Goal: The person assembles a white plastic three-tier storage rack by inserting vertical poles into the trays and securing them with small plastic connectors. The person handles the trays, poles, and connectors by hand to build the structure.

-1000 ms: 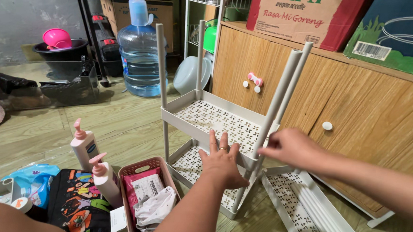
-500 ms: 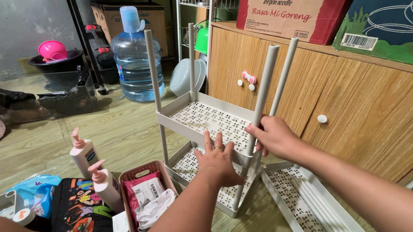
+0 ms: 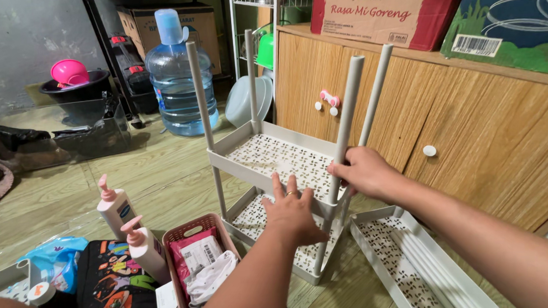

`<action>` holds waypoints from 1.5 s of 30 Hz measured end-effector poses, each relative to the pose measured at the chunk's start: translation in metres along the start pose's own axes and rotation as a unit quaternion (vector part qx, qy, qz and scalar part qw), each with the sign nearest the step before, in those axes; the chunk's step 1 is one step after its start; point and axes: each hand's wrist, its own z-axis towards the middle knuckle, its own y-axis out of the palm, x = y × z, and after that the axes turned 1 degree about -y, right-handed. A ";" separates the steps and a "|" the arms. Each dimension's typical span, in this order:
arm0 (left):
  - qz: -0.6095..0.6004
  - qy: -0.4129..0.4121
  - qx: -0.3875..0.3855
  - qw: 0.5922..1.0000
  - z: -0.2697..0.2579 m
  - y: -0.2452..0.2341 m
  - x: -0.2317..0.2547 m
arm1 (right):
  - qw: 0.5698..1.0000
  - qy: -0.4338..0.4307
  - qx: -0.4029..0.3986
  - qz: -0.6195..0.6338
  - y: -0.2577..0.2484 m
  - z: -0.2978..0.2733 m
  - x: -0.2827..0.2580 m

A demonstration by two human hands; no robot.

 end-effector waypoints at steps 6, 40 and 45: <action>0.013 0.002 0.002 1.000 0.004 -0.001 0.004 | 0.945 -0.030 0.022 0.324 0.039 0.002 0.027; -0.487 0.211 0.136 0.836 0.050 -0.054 0.018 | 0.972 -0.199 0.057 -0.107 0.050 -0.027 0.066; -0.495 0.289 0.133 0.809 0.050 -0.066 0.031 | 0.960 -0.263 0.084 -0.046 0.053 -0.028 0.078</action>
